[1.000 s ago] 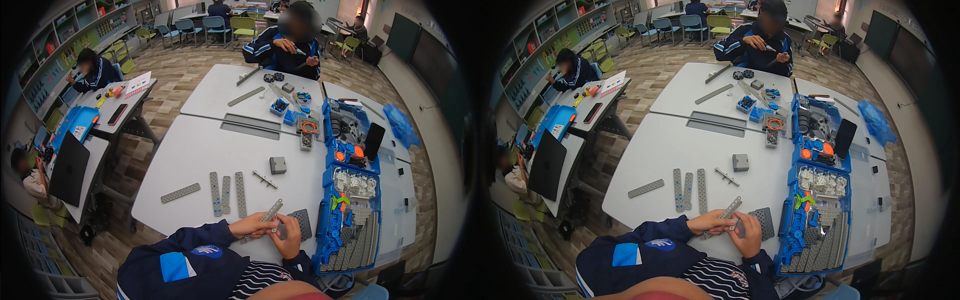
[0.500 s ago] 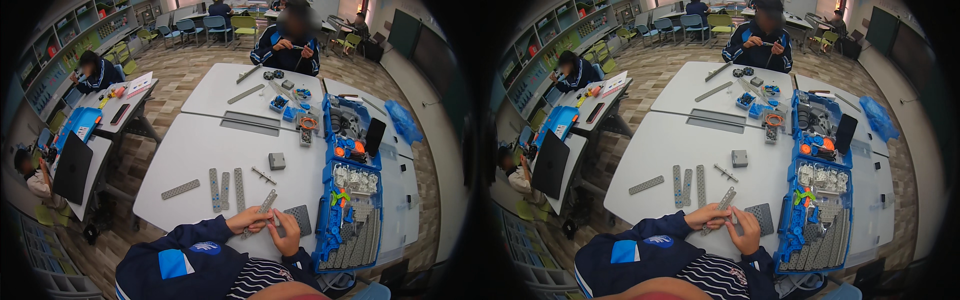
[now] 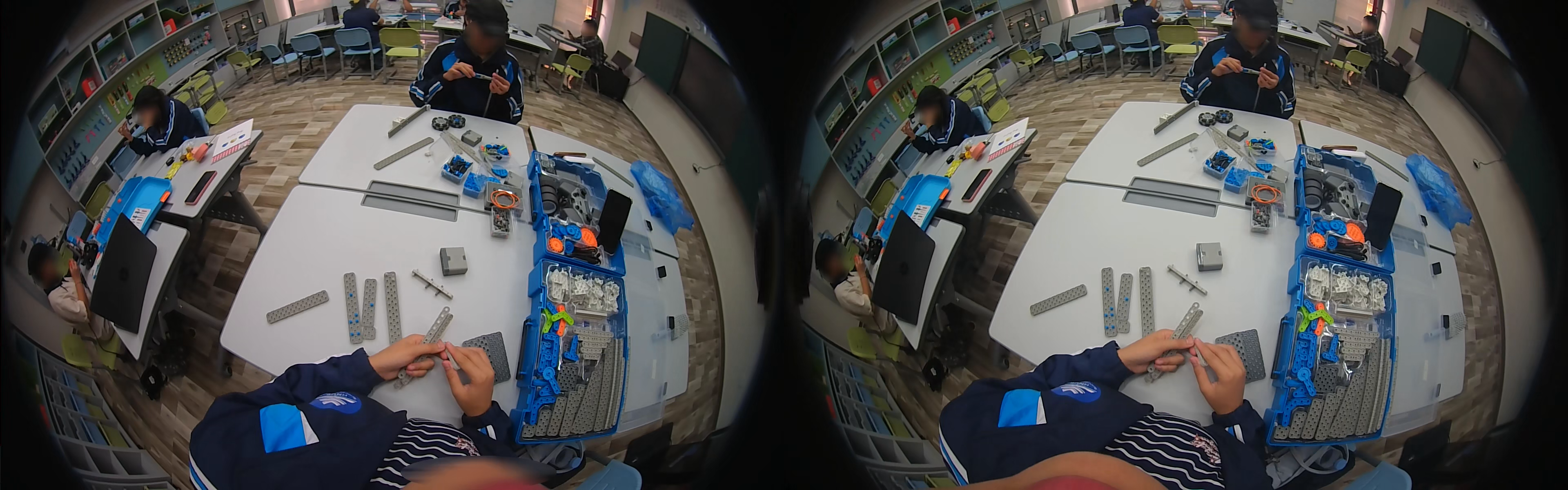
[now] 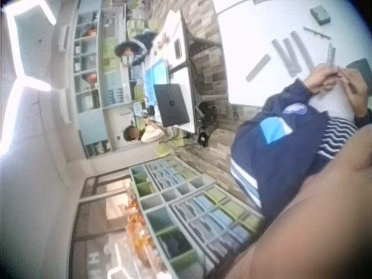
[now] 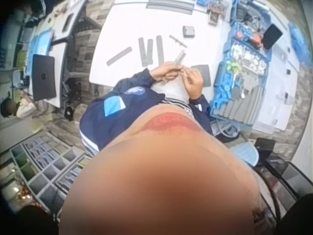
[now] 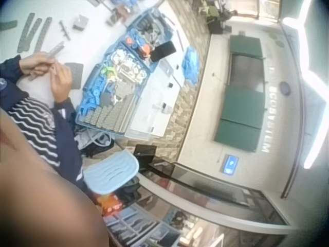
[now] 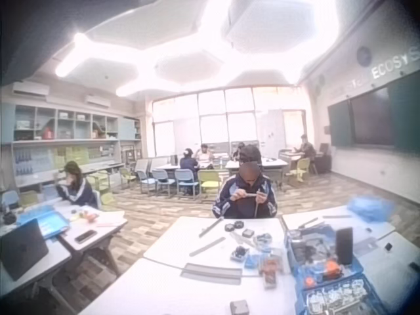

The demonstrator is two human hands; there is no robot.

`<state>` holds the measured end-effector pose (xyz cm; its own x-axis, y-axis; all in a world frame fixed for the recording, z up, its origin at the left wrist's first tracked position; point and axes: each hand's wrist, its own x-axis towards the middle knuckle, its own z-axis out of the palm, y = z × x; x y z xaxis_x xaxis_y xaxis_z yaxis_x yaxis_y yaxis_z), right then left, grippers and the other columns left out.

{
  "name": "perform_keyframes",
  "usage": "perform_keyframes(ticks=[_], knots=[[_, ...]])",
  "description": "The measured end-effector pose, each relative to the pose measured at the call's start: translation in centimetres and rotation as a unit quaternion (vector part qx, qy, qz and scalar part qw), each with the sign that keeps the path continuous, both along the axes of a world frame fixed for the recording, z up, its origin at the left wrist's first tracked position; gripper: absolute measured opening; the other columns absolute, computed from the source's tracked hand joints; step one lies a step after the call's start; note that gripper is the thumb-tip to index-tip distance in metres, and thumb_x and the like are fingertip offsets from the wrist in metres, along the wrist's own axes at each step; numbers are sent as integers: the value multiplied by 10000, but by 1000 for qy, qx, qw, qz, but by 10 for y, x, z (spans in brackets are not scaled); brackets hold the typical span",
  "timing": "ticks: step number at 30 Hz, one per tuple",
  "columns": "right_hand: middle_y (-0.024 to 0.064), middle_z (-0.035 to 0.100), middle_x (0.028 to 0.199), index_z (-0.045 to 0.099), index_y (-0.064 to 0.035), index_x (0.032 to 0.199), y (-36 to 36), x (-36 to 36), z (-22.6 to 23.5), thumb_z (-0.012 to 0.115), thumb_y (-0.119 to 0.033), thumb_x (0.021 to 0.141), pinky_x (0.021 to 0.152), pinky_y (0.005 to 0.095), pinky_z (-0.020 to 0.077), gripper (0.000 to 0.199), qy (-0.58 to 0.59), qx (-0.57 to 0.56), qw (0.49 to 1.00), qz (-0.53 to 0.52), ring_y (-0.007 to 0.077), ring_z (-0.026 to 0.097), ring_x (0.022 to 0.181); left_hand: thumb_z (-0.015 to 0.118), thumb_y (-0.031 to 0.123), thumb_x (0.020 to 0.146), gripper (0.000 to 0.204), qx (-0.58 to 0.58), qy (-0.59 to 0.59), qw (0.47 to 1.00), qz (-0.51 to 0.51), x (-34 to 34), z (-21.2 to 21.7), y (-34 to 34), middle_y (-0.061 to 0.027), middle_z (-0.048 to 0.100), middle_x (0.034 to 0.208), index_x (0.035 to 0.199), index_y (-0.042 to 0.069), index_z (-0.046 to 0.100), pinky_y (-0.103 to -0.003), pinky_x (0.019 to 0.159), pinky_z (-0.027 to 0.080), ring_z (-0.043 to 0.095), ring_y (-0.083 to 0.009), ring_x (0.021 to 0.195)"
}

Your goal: The person picks up gray perforated building blocks and small connectors from a blue storage case and the table, then joins them together by hand. They repeatedly select pieces, align them, and press them into place, building small assemblies on the table.

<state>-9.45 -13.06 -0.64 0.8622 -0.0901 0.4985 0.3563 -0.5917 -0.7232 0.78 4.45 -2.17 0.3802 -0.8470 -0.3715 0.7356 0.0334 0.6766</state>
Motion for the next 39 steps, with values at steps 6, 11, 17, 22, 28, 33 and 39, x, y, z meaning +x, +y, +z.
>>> perform_keyframes(ticks=[6, 11, 17, 22, 28, 33, 39], knots=[[147, 717, 980, 746, -15, 1107, -1, -2, 3, 740, -34, 830, 824, 379, 505, 278, -17, 7, 999, -36, 310, 644, 907, 507, 316, 1069, 401, 73, -127, 986, -75, 31, 36, 21, -135, 733, 1055, 1255, -27, 599, -199, 427, 314, 333, -24, 468], [141, 721, 973, 757, -14, 1077, -1, -3, 3, 739, -26, 831, 820, 371, 505, 247, -25, 7, 999, -31, 299, 643, 909, 448, 283, 1082, 562, 101, -272, 946, 145, 72, 121, 41, -172, 718, 1157, 1579, 110, 249, -188, 445, 330, 329, -32, 494], [131, 721, 969, 761, -22, 1070, -2, -4, 5, 733, -53, 851, 823, 383, 504, 223, -33, 15, 997, -62, 298, 636, 904, 458, 283, 1072, 474, 9, -378, 896, 235, 71, 169, 47, -177, 731, 1090, 1472, 32, 421, -160, 408, 294, 326, 9, 446], [129, 711, 959, 761, -24, 1034, -5, -6, 6, 706, -62, 870, 827, 398, 494, 177, -37, 31, 995, -89, 309, 623, 906, 628, 289, 1000, 305, 143, -511, 839, 117, 42, 96, -1, -65, 738, 1053, 1158, 37, 700, -275, 810, 513, 657, -117, 887], [121, 689, 909, 754, -16, 967, -5, -6, 6, 715, -65, 857, 807, 402, 481, 127, -38, 20, 992, -119, 309, 604, 899, 716, 306, 945, 333, 128, -483, 863, -76, 20, 41, -12, -98, 743, 1055, 1124, 25, 718, -330, 950, 486, 666, -187, 1032], [113, 677, 876, 749, -13, 929, -4, -5, 6, 743, -39, 818, 782, 398, 474, 114, -32, 26, 992, -123, 303, 591, 870, 732, 299, 936, 326, 99, -423, 898, -62, 23, 38, -11, -79, 752, 978, 1114, 27, 723, -321, 929, 485, 674, -165, 971], [112, 670, 854, 721, -9, 879, -6, -3, 2, 761, -41, 795, 779, 402, 472, 99, -39, 16, 991, -129, 312, 586, 868, 729, 297, 938, 301, 83, -376, 922, -34, 21, 39, -12, -58, 741, 935, 1091, 37, 721, -303, 883, 479, 663, -135, 933]])
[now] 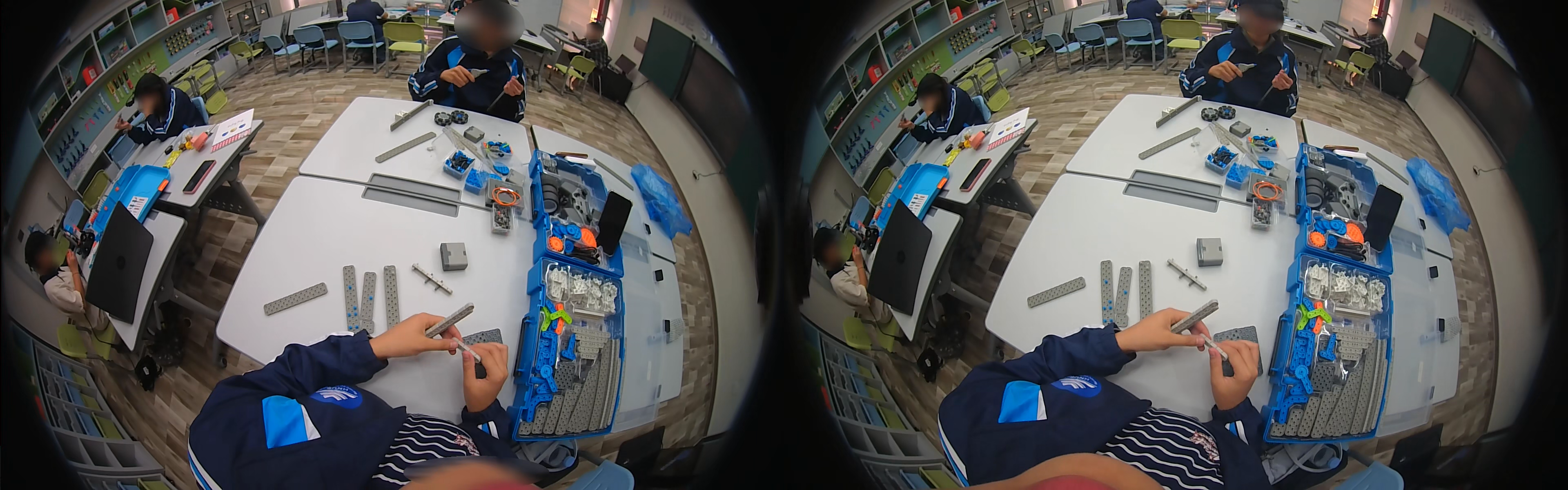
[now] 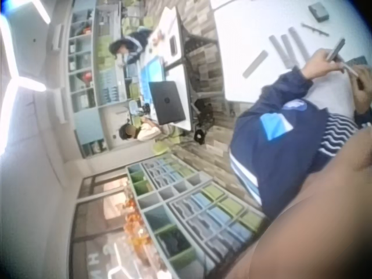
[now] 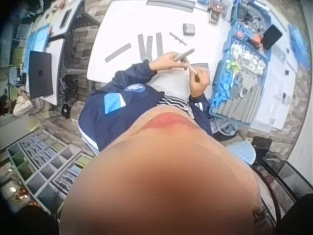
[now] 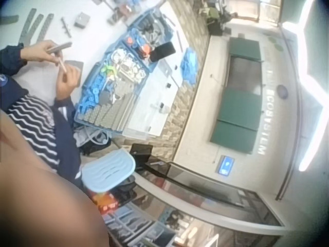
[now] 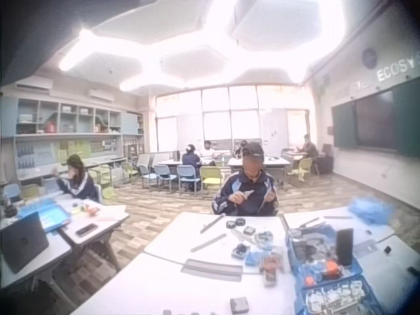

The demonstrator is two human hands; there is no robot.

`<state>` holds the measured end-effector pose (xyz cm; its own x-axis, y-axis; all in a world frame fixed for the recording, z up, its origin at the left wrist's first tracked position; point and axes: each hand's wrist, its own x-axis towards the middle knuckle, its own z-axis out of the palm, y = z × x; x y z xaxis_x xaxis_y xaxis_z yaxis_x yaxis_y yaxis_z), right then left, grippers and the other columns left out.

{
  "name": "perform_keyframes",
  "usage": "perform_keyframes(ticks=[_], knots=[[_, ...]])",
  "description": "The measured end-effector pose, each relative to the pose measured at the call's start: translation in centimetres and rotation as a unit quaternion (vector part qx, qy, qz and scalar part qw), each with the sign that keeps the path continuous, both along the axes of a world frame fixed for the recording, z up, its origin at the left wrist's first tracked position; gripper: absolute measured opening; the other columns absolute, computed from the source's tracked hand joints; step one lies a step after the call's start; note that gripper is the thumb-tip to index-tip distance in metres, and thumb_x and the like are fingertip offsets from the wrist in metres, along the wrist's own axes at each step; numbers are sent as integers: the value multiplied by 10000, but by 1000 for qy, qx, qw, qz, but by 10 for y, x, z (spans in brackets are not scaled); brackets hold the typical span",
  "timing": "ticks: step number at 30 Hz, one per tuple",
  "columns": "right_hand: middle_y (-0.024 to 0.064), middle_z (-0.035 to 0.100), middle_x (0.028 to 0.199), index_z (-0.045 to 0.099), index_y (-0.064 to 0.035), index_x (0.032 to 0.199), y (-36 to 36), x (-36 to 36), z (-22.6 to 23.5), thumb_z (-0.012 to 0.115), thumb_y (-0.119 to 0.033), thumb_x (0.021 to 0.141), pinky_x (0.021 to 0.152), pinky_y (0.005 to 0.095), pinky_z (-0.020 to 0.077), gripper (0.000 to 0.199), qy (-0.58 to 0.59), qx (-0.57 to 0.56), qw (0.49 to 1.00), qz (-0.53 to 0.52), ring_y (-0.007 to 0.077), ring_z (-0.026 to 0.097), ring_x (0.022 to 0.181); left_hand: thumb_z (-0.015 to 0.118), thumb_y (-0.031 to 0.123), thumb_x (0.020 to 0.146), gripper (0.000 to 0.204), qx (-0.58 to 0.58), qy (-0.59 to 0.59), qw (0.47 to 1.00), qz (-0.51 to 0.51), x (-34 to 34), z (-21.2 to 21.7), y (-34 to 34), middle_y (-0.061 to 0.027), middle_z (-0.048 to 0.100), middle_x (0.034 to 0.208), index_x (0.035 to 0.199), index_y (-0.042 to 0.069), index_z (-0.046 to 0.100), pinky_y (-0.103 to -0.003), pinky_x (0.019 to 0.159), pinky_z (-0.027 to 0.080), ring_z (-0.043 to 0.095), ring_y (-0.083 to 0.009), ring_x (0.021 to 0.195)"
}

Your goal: The person picks up gray perforated building blocks and small connectors from a blue storage case and the table, then joins them together by hand. They repeatedly select pieces, align them, and press them into place, building small assemblies on the table.

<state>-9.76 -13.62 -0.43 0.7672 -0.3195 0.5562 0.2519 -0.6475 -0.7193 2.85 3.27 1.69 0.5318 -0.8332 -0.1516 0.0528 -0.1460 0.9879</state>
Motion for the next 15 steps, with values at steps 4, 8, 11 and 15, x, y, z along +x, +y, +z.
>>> perform_keyframes(ticks=[4, 8, 11, 15], knots=[[114, 668, 853, 702, -7, 863, -1, 0, -2, 762, -48, 796, 783, 409, 472, 100, -3, 0, 1000, -1, 319, 584, 868, 728, 302, 940, 298, -10, -4, 1000, -3, 0, 1, -1, -53, 734, 922, 1071, 34, 717, -294, 860, 471, 654, -129, 919], [115, 665, 848, 697, -10, 860, -1, 0, -2, 758, -50, 800, 787, 413, 471, 94, -3, -3, 1000, -4, 321, 583, 867, 726, 289, 942, 286, -3, -4, 1000, 3, -1, 1, -1, -52, 732, 909, 1062, 29, 711, -294, 852, 475, 652, -123, 902], [115, 661, 844, 696, -13, 858, 0, 0, -1, 751, -45, 803, 790, 414, 471, 84, -1, -1, 1000, -6, 321, 583, 867, 720, 253, 945, 258, -14, -4, 1000, 14, -2, -1, -1, -55, 731, 880, 1045, 16, 703, -290, 827, 490, 655, -117, 860], [114, 658, 838, 694, -17, 854, 0, 0, -1, 741, -35, 805, 789, 416, 469, 71, 10, 2, 1000, -7, 320, 583, 863, 710, 258, 952, 257, 0, 10, 1000, 15, -2, -5, -2, -51, 729, 868, 1042, 17, 704, -291, 816, 488, 653, -117, 854]])
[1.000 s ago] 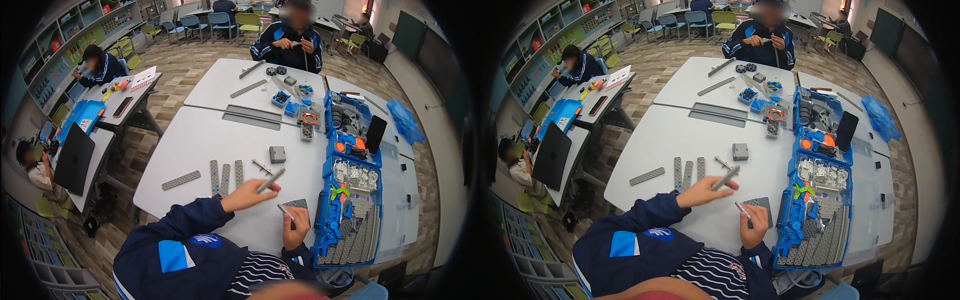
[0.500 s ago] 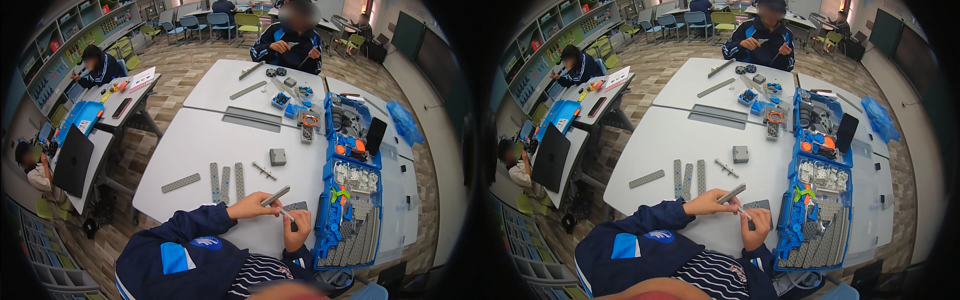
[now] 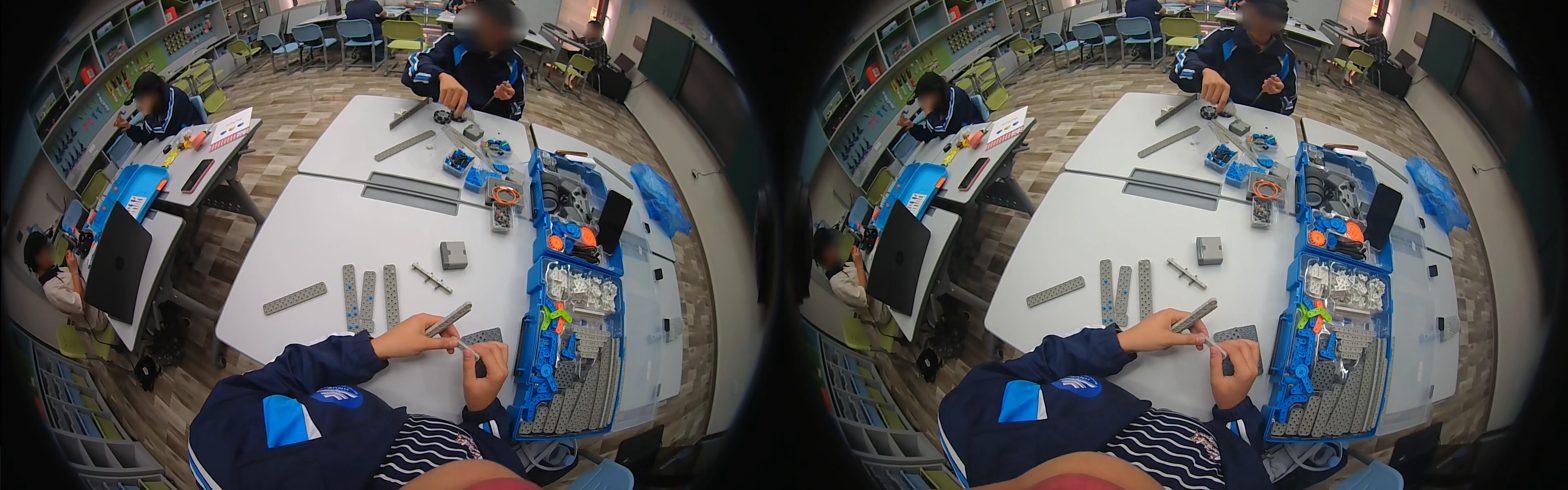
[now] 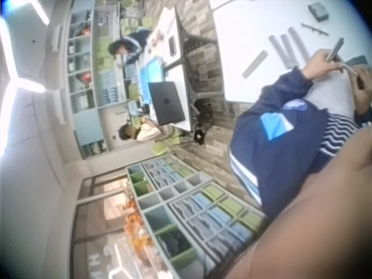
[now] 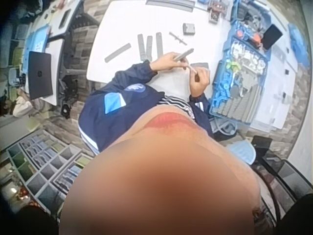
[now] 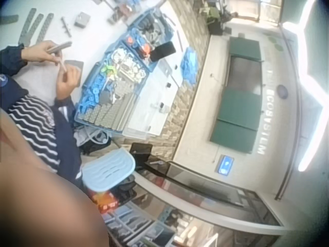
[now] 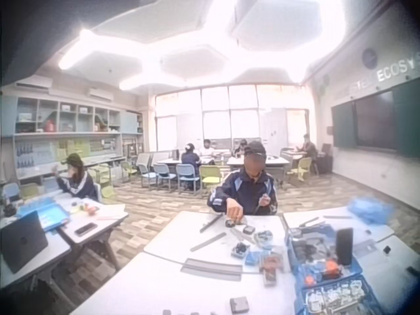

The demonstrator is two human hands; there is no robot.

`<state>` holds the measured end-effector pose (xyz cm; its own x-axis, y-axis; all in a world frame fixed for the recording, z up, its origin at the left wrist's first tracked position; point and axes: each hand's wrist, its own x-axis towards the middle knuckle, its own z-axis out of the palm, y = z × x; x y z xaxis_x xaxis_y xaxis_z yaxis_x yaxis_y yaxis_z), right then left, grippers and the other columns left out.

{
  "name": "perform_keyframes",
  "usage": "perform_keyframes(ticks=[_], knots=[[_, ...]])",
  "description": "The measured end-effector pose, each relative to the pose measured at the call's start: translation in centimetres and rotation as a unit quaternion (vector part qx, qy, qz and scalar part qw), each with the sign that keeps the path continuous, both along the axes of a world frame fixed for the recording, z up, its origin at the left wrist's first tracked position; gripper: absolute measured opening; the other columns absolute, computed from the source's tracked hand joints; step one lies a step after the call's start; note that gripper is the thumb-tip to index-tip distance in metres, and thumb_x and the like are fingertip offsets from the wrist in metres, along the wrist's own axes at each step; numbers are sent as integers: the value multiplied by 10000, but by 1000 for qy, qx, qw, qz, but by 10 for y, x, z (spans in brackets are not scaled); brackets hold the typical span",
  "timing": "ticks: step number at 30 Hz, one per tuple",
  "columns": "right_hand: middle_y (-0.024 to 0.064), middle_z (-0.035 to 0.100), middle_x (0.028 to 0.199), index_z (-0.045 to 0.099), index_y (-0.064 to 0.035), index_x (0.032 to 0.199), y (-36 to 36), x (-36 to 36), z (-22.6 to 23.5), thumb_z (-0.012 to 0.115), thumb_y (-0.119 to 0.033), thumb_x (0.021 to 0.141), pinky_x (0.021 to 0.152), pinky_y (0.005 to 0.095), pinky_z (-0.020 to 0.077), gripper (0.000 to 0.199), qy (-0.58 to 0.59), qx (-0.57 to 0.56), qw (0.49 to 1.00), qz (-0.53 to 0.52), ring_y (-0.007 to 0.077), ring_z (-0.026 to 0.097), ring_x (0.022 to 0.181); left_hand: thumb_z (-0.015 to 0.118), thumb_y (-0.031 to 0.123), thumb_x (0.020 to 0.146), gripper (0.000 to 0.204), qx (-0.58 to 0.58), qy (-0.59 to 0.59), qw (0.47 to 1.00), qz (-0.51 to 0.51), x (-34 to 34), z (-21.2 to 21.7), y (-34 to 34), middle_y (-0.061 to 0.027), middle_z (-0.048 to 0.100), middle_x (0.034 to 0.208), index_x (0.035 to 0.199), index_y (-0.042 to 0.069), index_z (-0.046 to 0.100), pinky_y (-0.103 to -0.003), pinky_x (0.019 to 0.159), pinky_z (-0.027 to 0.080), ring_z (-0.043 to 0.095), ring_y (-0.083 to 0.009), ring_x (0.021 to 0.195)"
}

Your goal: The person picks up gray perforated building blocks and small connectors from a blue storage case and the table, then joins them together by hand. They repeatedly select pieces, align them, and press them into place, building small assemblies on the table.

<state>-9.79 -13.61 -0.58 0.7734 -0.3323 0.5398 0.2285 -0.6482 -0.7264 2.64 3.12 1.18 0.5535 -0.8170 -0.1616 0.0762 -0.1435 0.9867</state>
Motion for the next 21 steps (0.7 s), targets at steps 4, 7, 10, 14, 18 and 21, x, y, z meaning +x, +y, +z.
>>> perform_keyframes(ticks=[4, 7, 10, 14, 18, 21], knots=[[115, 655, 830, 686, -17, 841, -1, 1, 0, 730, -19, 805, 783, 410, 467, 57, -2, -5, 1000, 0, 319, 584, 851, 711, 292, 952, 270, -32, -1, 999, 2, -1, -4, -3, -8, 720, 874, 1082, 54, 706, -235, 615, 440, 588, -66, 727], [119, 654, 834, 679, -15, 841, -1, 3, 2, 722, -9, 803, 779, 405, 465, 58, -23, -10, 1000, 2, 320, 585, 839, 711, 296, 951, 263, 2, -18, 1000, 10, -2, -2, 0, 13, 720, 855, 1073, 63, 703, -227, 489, 364, 510, -31, 605], [125, 655, 854, 673, -15, 854, 3, -2, 11, 717, -9, 805, 779, 404, 463, 66, -12, -11, 1000, -17, 320, 585, 832, 700, 326, 958, 301, -7, 41, 998, 42, -8, 0, -1, 11, 713, 829, 1093, 57, 688, -212, 435, 322, 446, -17, 509], [122, 639, 853, 657, -16, 861, 0, -20, 33, 711, -25, 826, 782, 410, 460, 65, -64, -45, 994, -75, 313, 578, 833, 595, 358, 1024, 336, -21, 96, 994, 49, -16, 1, -6, 6, 691, 818, 1151, 52, 656, -205, 429, 316, 415, -17, 483], [82, 591, 890, 616, -10, 908, -17, -48, 57, 670, -81, 928, 791, 344, 432, 92, -90, 0, 979, -185, 210, 540, 834, 488, 381, 1074, 379, -42, 124, 990, 50, -22, -2, -10, 45, 559, 723, 1205, 47, 611, -201, 439, 307, 369, -17, 495], [58, 576, 922, 601, -5, 929, -39, -67, 70, 644, -98, 981, 784, 285, 419, 115, -128, 147, 960, -200, 139, 515, 836, 466, 380, 1085, 382, -39, 190, 980, 38, -25, -9, -14, 74, 398, 676, 1208, 42, 594, -202, 445, 288, 316, -19, 507]])
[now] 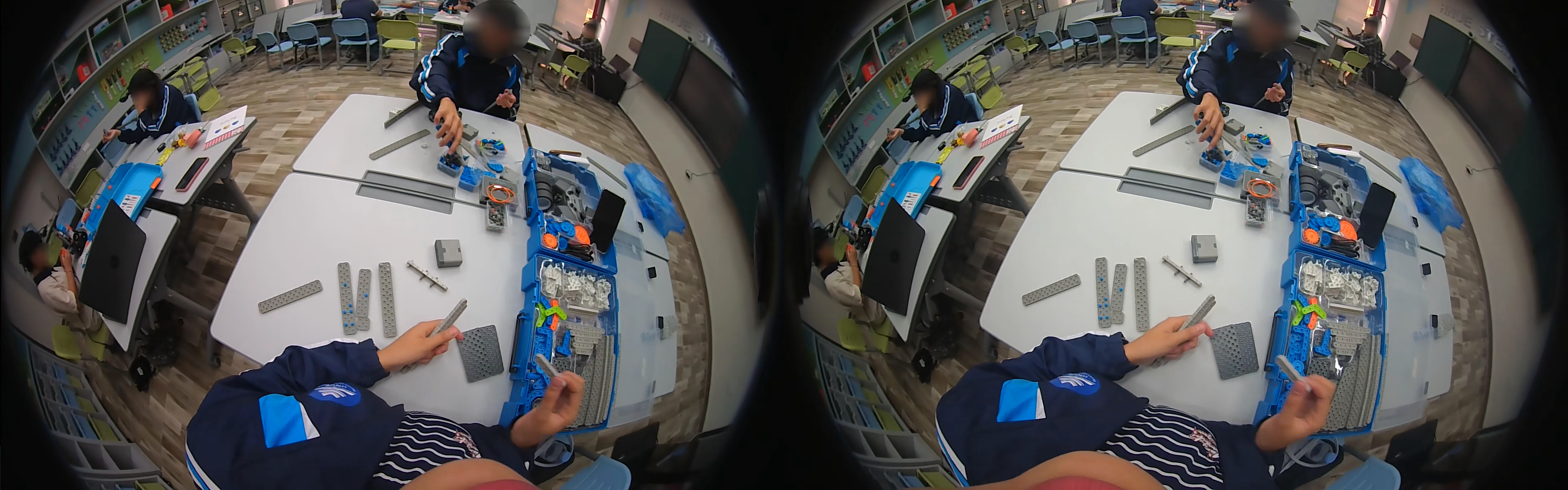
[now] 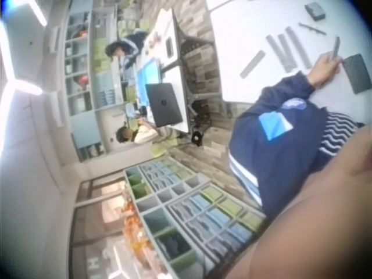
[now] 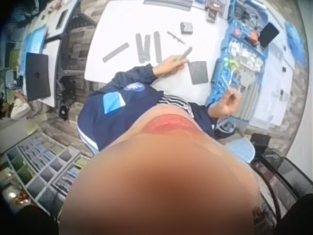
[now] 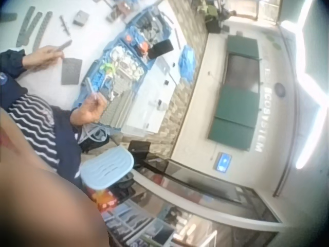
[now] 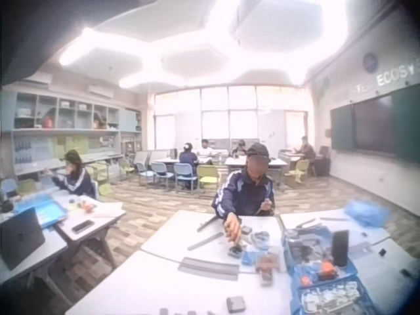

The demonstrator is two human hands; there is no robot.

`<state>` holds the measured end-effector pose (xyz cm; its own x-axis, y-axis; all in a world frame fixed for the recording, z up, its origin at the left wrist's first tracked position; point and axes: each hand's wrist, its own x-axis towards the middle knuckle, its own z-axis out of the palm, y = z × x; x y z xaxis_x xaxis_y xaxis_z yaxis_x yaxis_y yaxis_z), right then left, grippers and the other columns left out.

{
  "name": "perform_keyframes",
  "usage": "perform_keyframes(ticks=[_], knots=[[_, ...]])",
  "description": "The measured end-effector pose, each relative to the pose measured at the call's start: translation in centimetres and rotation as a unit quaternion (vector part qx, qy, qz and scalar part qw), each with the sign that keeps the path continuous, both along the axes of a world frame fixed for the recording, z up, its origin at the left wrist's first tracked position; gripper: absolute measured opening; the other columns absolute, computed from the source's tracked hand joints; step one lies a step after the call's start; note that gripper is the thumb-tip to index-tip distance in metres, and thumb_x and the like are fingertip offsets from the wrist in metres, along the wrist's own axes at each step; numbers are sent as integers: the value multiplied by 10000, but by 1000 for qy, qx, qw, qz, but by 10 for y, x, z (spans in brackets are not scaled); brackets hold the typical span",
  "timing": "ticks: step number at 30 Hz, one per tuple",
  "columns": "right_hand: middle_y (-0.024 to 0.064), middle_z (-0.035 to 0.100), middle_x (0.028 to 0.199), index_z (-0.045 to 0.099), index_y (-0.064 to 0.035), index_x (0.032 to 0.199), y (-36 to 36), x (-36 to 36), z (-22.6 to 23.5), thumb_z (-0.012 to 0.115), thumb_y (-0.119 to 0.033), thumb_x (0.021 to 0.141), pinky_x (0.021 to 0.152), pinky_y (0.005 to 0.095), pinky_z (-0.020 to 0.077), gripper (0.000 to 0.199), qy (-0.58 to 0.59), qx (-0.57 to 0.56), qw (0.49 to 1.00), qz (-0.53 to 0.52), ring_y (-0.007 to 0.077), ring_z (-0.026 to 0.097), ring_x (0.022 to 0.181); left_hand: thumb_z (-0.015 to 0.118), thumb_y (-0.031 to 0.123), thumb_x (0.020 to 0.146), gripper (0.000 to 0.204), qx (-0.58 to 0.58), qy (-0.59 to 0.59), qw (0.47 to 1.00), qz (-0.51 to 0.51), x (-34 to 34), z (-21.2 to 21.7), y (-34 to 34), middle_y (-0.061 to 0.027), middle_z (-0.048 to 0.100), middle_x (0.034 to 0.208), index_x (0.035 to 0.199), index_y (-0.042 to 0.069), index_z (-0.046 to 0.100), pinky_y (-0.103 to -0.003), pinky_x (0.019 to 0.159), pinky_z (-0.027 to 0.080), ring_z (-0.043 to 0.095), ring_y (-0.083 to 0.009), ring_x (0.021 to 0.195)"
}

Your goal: The person picks up gray perforated building blocks and small connectors from a blue storage case and the table, then joins them together by hand. They repeatedly select pieces, align them, and press them into place, building small assemblies on the table.

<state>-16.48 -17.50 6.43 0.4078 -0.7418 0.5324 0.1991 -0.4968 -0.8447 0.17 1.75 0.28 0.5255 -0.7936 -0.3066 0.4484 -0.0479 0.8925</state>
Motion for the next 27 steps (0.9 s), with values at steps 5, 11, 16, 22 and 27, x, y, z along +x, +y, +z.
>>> perform_keyframes(ticks=[5, 11, 16, 22, 27], knots=[[62, 581, 922, 622, 19, 935, -22, -6, 7, 660, -81, 974, 787, 287, 437, 113, 59, -18, 997, -52, 135, 525, 865, 466, 378, 1087, 356, -14, 49, 999, 2, -6, -11, 1, 80, 353, 644, 1117, 44, 587, -202, 424, 266, 298, -21, 495], [88, 616, 903, 659, 30, 903, -24, -2, 7, 690, -80, 942, 821, 350, 449, 120, 210, -64, 972, -86, 196, 554, 877, 460, 386, 1090, 335, -16, 48, 998, 30, -4, -13, 3, 79, 333, 638, 989, 75, 530, -211, 425, 253, 282, -25, 495], [94, 591, 853, 642, 25, 850, -27, -1, 4, 705, -59, 906, 802, 341, 436, 118, 106, 108, 988, 17, 232, 550, 840, 480, 396, 1083, 364, 8, 50, 998, 37, -2, -10, 4, 75, 345, 628, 849, 119, 447, -219, 424, 254, 293, -29, 495], [81, 566, 788, 629, 8, 798, -27, 11, -1, 753, -44, 838, 753, 335, 417, 141, 215, -68, 974, 3, 209, 528, 796, 492, 404, 1077, 387, 19, 17, 999, 47, -2, -10, 5, 71, 365, 614, 817, 125, 428, -224, 421, 259, 301, -33, 484], [61, 560, 718, 627, -1, 763, -20, 20, -3, 768, -44, 818, 716, 346, 405, 157, 229, -69, 971, 12, 196, 501, 747, 495, 405, 1076, 386, 18, 18, 999, 39, -1, -12, 6, 69, 365, 613, 819, 123, 433, -228, 419, 260, 302, -35, 481]])
